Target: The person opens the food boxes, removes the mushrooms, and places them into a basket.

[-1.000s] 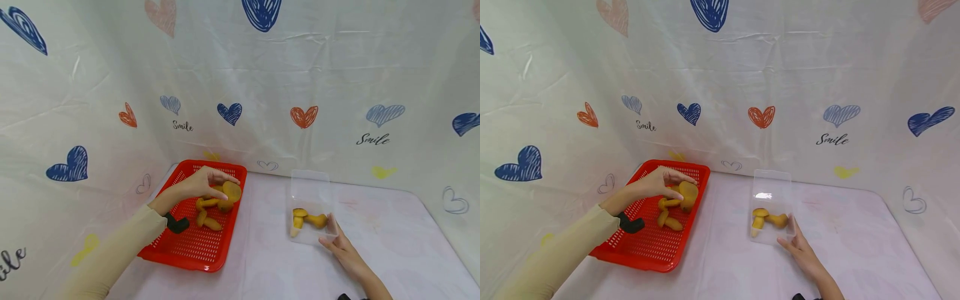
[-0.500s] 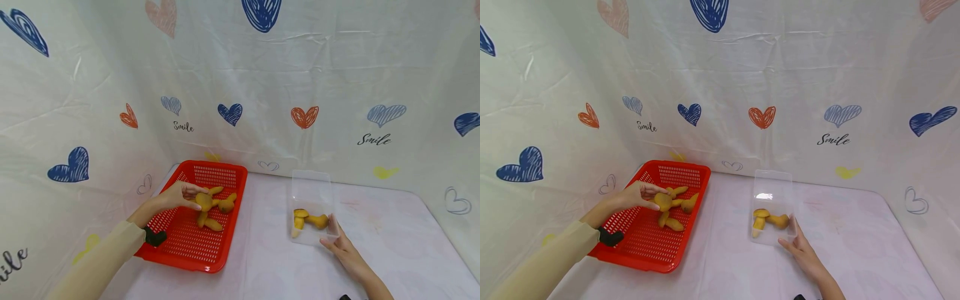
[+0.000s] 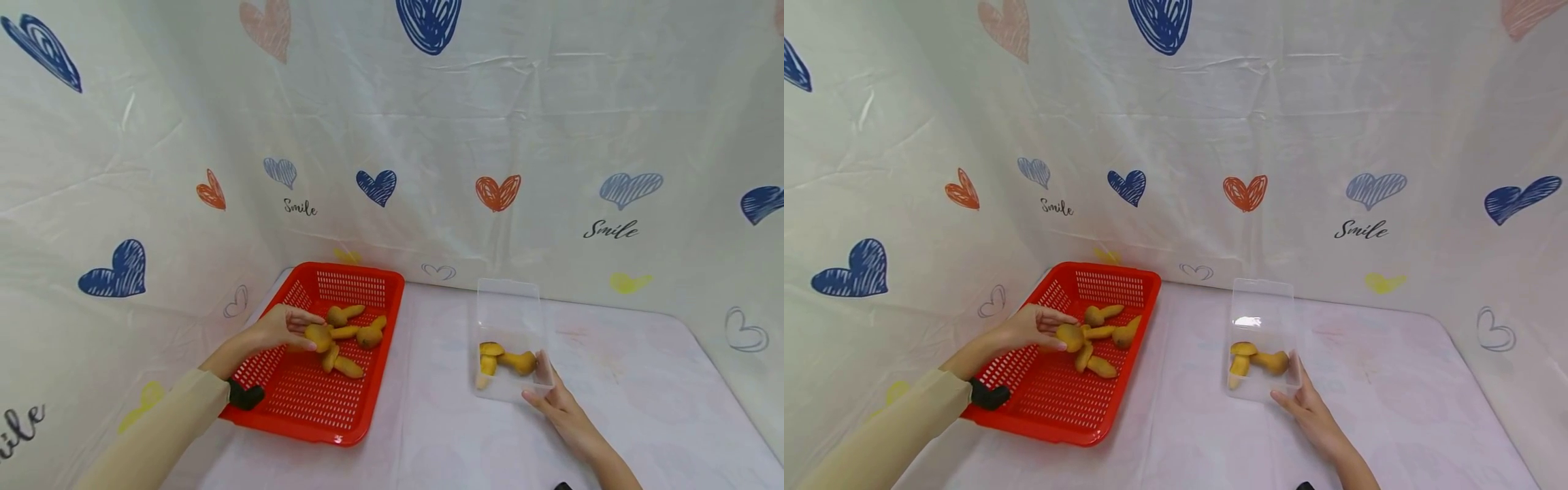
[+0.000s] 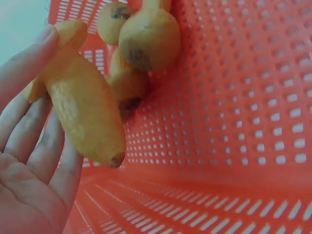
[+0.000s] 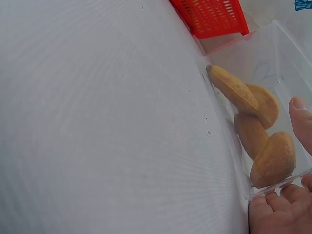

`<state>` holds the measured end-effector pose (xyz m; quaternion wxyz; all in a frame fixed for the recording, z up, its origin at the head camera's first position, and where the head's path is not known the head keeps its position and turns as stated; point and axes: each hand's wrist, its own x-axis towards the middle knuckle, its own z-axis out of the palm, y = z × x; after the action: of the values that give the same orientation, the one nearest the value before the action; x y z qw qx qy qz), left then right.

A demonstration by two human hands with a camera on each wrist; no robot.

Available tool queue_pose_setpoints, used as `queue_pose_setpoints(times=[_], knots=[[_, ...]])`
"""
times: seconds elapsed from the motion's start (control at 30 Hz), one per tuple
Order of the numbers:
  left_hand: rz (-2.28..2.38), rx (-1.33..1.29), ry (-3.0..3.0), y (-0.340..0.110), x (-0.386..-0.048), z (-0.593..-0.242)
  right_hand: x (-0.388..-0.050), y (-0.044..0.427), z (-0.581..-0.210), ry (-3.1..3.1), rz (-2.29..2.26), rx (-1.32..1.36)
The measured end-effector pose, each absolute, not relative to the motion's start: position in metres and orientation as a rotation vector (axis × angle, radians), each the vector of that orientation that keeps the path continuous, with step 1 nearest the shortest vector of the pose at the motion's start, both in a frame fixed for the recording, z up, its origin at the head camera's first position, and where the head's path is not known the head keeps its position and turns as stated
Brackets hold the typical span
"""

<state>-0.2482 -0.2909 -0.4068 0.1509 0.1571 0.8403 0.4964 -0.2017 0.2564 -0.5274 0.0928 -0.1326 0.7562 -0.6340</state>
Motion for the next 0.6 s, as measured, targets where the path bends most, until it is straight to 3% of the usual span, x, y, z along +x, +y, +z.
queue_pose_setpoints(times=[0.6], knots=[[1.270, 0.439, 2.480, -0.306, -0.252, -0.420, -0.201, 0.256, -0.527, 2.258, -1.873, -0.393]])
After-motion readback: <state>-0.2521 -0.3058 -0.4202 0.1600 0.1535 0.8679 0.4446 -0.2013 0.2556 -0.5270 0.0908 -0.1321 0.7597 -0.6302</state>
